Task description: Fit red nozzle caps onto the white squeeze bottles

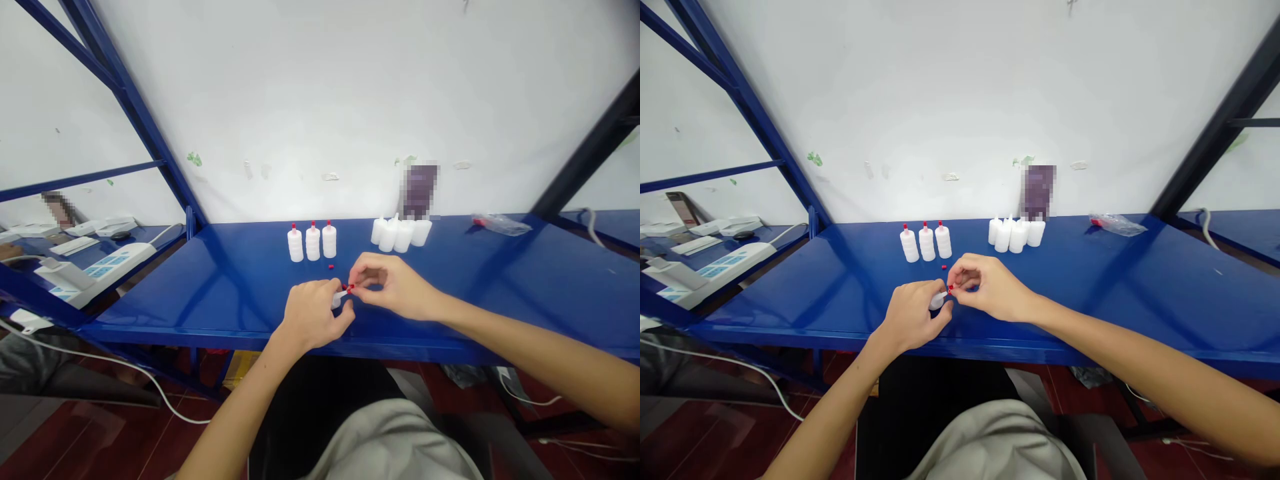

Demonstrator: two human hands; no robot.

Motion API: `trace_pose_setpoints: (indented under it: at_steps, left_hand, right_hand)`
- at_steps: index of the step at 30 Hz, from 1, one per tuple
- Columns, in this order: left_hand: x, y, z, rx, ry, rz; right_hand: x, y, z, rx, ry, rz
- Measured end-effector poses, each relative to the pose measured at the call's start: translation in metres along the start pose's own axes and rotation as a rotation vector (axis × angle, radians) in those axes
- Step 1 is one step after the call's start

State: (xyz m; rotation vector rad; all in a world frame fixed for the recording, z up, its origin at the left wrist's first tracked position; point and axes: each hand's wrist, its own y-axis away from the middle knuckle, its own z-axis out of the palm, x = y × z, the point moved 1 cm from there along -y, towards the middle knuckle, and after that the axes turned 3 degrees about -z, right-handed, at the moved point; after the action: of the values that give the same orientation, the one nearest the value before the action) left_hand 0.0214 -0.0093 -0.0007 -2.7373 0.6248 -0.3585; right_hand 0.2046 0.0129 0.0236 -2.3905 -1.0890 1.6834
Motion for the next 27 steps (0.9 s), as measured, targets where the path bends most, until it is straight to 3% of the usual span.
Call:
trace_pose_setpoints:
  at_steps: [6,14,19,23,27]
  left_hand:
    - [0.001,0.0,0.002,0.016,-0.011,-0.034]
    - [-0.003,-0.001,0.007,-0.019,-0.026,-0.075]
    - [-0.006,0.0,-0.001,0.007,0.098,-0.114]
    - [-0.013,0.001,-0.009,0.063,0.315,-0.109]
    - [-0.021,0.0,-0.01,0.101,0.466,-0.114]
  right_hand:
    - [-0.003,-0.003,0.005,-0.033,-0.029,0.082]
    - [-0.019,-0.007,0.02,-0.075,0.216,0.055]
    - [-0.022,-0.017,0.016,-0.009,0.085,0.126]
    - [-0.022,-0.025,-0.001,0.113,0.044,0.019]
    - [-0.025,-0.027,-0.004,-0.016,0.257,-0.136]
